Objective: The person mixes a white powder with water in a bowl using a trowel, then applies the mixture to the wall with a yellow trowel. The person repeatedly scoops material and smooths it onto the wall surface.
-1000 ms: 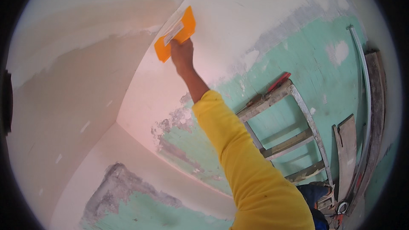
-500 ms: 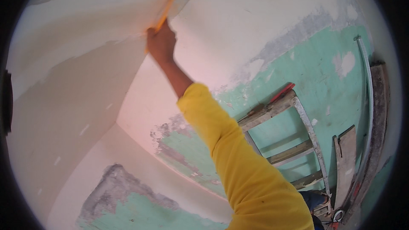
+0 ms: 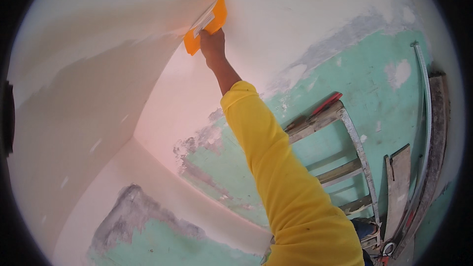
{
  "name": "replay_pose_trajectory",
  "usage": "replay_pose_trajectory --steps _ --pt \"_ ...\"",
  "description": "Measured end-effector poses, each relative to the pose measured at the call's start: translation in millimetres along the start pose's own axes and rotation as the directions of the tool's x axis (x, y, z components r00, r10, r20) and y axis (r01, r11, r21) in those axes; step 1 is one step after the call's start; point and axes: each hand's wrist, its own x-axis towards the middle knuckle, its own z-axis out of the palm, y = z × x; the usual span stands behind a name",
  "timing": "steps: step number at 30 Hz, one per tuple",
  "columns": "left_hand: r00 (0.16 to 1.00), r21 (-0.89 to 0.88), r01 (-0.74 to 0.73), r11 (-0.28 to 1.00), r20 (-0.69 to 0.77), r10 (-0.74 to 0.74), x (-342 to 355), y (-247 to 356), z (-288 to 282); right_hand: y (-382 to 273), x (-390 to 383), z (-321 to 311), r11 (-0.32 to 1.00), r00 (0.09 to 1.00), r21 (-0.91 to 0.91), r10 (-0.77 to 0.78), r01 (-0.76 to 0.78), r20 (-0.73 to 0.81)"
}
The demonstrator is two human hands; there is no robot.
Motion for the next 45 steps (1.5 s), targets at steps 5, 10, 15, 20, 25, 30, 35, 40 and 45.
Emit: replay_pose_trajectory --steps 5,10,15,20,25,30,35,40,45 --pt "1.0 0.003 -0.008 1.0 -0.005 0.008 -4 -17 -20 -28 -24 32 0.989 0.999 0.145 -0.044 0.039 0.032" --pt "1.0 0.026 -0.012 1.0 0.021 0.012 -20 -26 -57 -99 -85 105 0.957 0.961 -0.107 -0.275 0.271 -0.026" --pt "0.998 0.042 -0.027 0.999 0.05 0.025 -38 -40 -91 -160 -186 178 0.778 0.846 -0.404 -0.534 0.481 -0.02" --pt "0.999 0.039 -0.035 0.999 0.007 0.035 -47 -46 -103 -159 -307 184 0.811 0.88 -0.344 -0.413 0.472 0.234" --pt "0.998 0.057 -0.056 0.997 -0.006 0.057 -41 -40 -90 -73 -259 95 0.968 0.99 -0.211 -0.122 0.135 0.073" --pt "0.995 0.073 -0.094 0.993 0.02 0.093 -24 -26 -52 -32 -82 10 0.996 0.998 -0.077 -0.05 0.046 -0.049" --pt "0.995 0.132 -0.085 0.988 -0.049 0.092 -26 -34 -59 -32 -40 16 0.99 0.989 -0.005 0.139 -0.139 0.045" --pt "0.99 0.182 -0.107 0.977 -0.068 0.121 -22 -29 -68 -43 -29 15 0.978 0.98 0.111 0.165 -0.177 0.111" --pt "0.99 0.224 -0.129 0.966 -0.032 0.14 -30 -20 -81 -64 -51 47 0.988 0.989 0.118 -0.115 0.103 0.095"
